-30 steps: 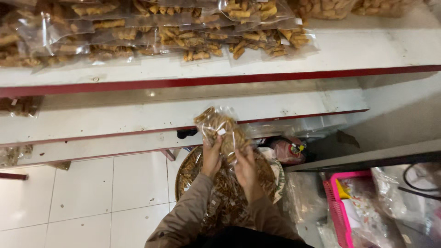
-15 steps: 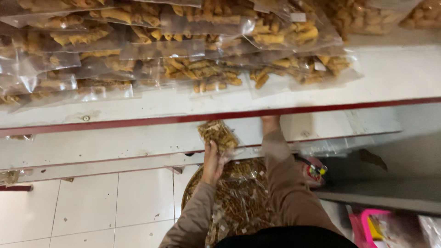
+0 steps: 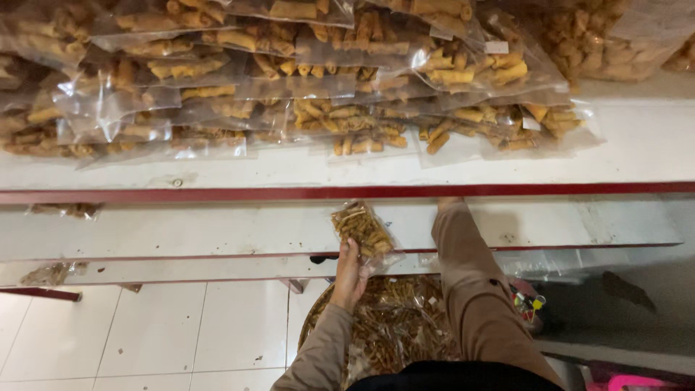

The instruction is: The person picks up plastic bags of fried snack rolls from round woven trays on the floor and places them onto the shelves of a display rack, arranging the bags in rows on the shelf levels. They work through several trays, filling the shelf space bag by bag.

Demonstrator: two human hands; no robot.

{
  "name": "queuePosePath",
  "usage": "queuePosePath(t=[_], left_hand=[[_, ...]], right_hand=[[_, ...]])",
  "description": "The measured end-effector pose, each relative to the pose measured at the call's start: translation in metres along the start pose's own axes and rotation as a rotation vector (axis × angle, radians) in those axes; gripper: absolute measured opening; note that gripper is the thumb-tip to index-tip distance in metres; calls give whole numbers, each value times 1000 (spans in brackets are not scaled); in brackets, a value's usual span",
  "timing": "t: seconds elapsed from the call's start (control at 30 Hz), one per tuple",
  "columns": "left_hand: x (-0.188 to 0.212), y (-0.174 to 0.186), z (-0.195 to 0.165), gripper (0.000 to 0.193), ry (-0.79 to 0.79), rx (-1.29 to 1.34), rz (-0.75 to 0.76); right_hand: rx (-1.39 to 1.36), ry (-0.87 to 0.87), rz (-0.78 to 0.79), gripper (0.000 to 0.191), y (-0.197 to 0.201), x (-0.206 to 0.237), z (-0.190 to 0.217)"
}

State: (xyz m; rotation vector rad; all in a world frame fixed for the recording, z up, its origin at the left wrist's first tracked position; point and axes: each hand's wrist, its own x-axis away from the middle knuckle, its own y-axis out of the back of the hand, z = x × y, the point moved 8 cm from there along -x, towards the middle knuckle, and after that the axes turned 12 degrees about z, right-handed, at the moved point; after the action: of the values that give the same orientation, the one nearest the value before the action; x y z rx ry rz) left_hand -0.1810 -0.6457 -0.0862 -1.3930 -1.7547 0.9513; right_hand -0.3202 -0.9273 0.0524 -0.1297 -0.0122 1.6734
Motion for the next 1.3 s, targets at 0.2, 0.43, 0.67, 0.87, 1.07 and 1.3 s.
queuePosePath(t=[0.2,0.43,0.67,0.87,1.07,1.3], left_hand=[[4,-9,5,65,-25,-39,114],[-11,-26,-19,66,-165,16,418],[-1,-31,-68,58,-217,-156,207],[51,-93,-106,31,-712,-1522,171],[69,-94,-88,28,-659,-1992,551],[56,-38,-118,64,-473,-1321,37]], right_hand=[[-493,-349,223,55,-10,154,-68],[-731,-162,579,53,-17,245,-86],[-550,-91,386,43,-20,213,-80],[-763,-501,539,60,-66,277,-63],[-630,-427,851,50,-60,284,-27],[-558,-247,697,40,-57,147,-29]])
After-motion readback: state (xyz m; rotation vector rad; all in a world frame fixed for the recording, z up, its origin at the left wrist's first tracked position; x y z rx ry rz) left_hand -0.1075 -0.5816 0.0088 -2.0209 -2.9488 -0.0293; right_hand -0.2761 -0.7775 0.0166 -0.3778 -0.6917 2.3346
